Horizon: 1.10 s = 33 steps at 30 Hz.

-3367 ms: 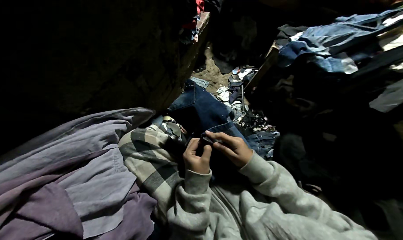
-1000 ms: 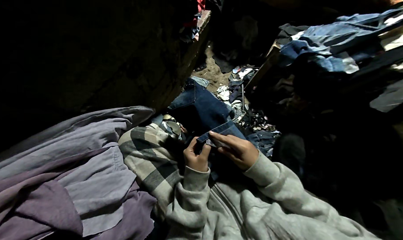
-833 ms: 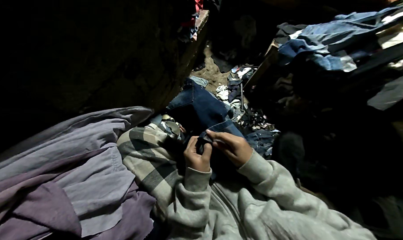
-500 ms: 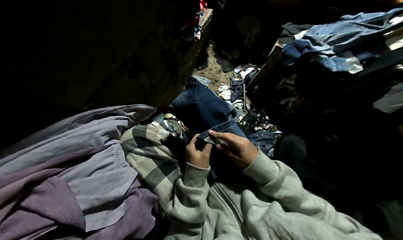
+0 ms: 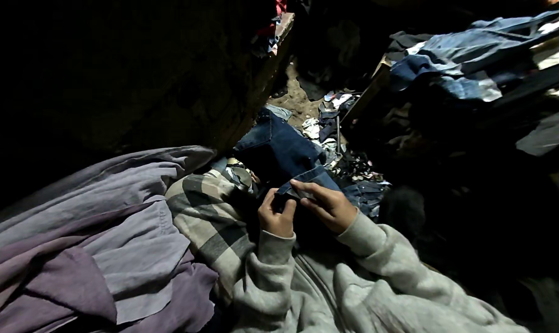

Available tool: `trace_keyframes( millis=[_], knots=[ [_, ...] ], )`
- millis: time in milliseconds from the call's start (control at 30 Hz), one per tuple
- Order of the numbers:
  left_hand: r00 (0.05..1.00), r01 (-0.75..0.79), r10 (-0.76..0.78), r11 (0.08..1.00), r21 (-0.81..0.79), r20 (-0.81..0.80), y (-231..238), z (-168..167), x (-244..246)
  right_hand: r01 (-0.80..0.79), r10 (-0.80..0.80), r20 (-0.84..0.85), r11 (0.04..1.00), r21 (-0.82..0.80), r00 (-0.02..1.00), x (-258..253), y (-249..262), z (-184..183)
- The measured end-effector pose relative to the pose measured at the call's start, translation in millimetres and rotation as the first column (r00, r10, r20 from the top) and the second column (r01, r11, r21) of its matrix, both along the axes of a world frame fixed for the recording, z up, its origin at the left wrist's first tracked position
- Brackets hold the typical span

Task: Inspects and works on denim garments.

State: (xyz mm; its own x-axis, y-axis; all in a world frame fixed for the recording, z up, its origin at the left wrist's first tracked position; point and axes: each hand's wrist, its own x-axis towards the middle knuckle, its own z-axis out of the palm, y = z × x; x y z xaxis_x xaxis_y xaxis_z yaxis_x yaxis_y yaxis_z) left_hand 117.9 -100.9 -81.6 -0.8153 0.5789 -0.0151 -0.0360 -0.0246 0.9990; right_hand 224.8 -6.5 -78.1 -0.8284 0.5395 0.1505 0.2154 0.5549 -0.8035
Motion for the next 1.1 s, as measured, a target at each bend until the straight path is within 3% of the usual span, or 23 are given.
trace_keyframes(
  millis=[200, 500, 700, 900, 1100],
  knots=[
    [0.984, -0.048, 0.040, 0.998, 0.043, 0.174, 1.2, 2.2, 1.8, -0.002, -0.007, 0.104, 0.996, 0.092, 0.995, 11.8, -0.3, 3.3],
    [0.999, -0.006, 0.004, 0.998, 0.065, 0.032, 1.1, -6.2, 3.7, 0.060, -0.061, 0.029, 0.998, 0.031, 0.998, -2.3, -2.8, 0.2],
    [0.997, 0.076, -0.077, 0.994, 0.079, 0.007, 0.8, -14.0, -5.8, -0.030, 0.031, 0.005, 0.999, -0.033, 1.000, -2.4, 5.3, 3.1],
    [0.982, 0.024, -0.028, 0.999, 0.028, 0.188, 2.9, -4.3, -6.2, -0.014, -0.001, 0.163, 0.996, 0.092, 0.987, 2.8, 0.4, 9.2],
    [0.984, 0.036, -0.052, 0.995, 0.097, 0.172, 0.8, -4.9, -4.9, 0.016, -0.048, 0.165, 0.981, 0.192, 0.985, 11.3, -1.1, 10.7]
  ],
)
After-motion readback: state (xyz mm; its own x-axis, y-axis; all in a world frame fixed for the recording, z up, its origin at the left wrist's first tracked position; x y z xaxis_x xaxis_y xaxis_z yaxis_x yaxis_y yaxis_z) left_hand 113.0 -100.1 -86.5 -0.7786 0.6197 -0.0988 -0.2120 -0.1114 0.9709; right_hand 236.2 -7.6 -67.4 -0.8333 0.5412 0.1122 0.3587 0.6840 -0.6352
